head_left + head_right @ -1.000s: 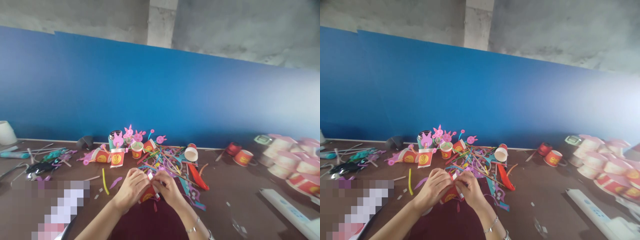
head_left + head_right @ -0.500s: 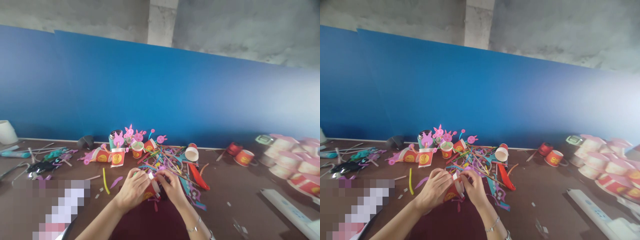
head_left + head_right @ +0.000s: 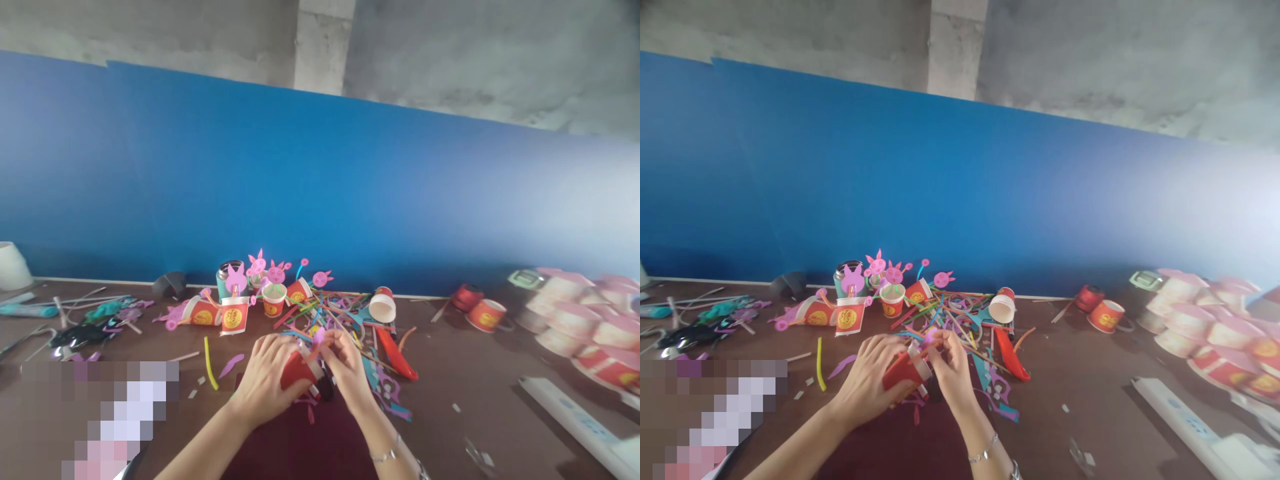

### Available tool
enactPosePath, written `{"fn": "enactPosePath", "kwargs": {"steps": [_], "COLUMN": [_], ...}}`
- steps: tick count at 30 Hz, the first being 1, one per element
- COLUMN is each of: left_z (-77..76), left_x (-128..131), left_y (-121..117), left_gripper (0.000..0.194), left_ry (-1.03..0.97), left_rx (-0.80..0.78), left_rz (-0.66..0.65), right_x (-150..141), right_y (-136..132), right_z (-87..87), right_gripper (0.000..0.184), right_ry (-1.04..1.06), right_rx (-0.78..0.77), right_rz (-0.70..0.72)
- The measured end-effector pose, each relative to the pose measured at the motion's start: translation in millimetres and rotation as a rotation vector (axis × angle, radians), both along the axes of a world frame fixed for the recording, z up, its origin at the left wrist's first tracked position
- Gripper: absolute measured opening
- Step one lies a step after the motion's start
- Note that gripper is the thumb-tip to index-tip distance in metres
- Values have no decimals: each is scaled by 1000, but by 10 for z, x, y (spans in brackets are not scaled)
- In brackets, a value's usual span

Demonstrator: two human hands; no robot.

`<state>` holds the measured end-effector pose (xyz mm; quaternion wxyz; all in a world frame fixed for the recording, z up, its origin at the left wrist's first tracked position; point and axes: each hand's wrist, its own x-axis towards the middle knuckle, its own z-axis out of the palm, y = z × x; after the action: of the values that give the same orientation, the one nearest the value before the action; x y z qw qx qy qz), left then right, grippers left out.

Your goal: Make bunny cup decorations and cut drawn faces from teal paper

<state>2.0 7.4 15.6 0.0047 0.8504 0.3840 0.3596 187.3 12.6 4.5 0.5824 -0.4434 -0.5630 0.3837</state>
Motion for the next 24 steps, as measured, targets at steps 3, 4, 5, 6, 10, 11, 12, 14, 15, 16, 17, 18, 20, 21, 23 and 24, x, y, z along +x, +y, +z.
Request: {"fn": "enactPosePath", "kwargs": {"steps": [3, 4, 5, 6, 10, 11, 12, 14, 15, 16, 17, 18, 20, 21, 23, 24], "left_z": [-32, -49, -66, -85, -152, -167, -181, -206, -217, -228, -237, -247, -268, -280, -309, -326], "left_x": [15, 22, 31, 41, 82, 92, 102, 119, 127, 133, 138, 143, 153, 158, 172, 180], "left_y": [-7, -10, -14, -18, -31, -30, -26, -8, 5, 19, 34, 48, 71, 78, 83, 80], "left_gripper": [63, 67, 70, 73, 81, 81, 81, 83, 84, 86, 87, 88, 91, 92, 93, 92], "left_ry": [-33, -31, -29, -32, -129, -181, -240, -362, -414, -452, -476, -490, -494, -488, -466, -450], "left_rx": [-123, -158, -192, -227, -312, -313, -312, -302, -289, -266, -234, -194, -96, -37, 86, 131], "left_rz": [97, 108, 108, 101, 92, 115, 143, 209, 242, 273, 305, 338, 394, 412, 421, 408], "right_x": [15, 16, 14, 11, -16, -22, -27, -31, -31, -30, -30, -33, -49, -63, -104, -127], "right_y": [13, 13, 10, 6, -15, -19, -21, -22, -20, -18, -15, -13, -10, -12, -20, -27], "right_z": [-28, -30, -28, -21, 36, 51, 65, 82, 85, 85, 81, 75, 55, 43, 20, 11], "right_gripper": [29, 29, 29, 30, 34, 36, 38, 41, 42, 42, 42, 42, 41, 41, 40, 40], "right_ry": [37, 38, 41, 46, 136, 165, 190, 217, 219, 215, 208, 199, 182, 179, 184, 188], "right_rx": [-16, -16, -15, -16, -39, -44, -44, -39, -37, -37, -40, -43, -48, -52, -54, -51], "right_rz": [0, -3, -5, -5, 0, -3, -12, -26, -28, -27, -22, -11, 26, 51, 110, 136]}}
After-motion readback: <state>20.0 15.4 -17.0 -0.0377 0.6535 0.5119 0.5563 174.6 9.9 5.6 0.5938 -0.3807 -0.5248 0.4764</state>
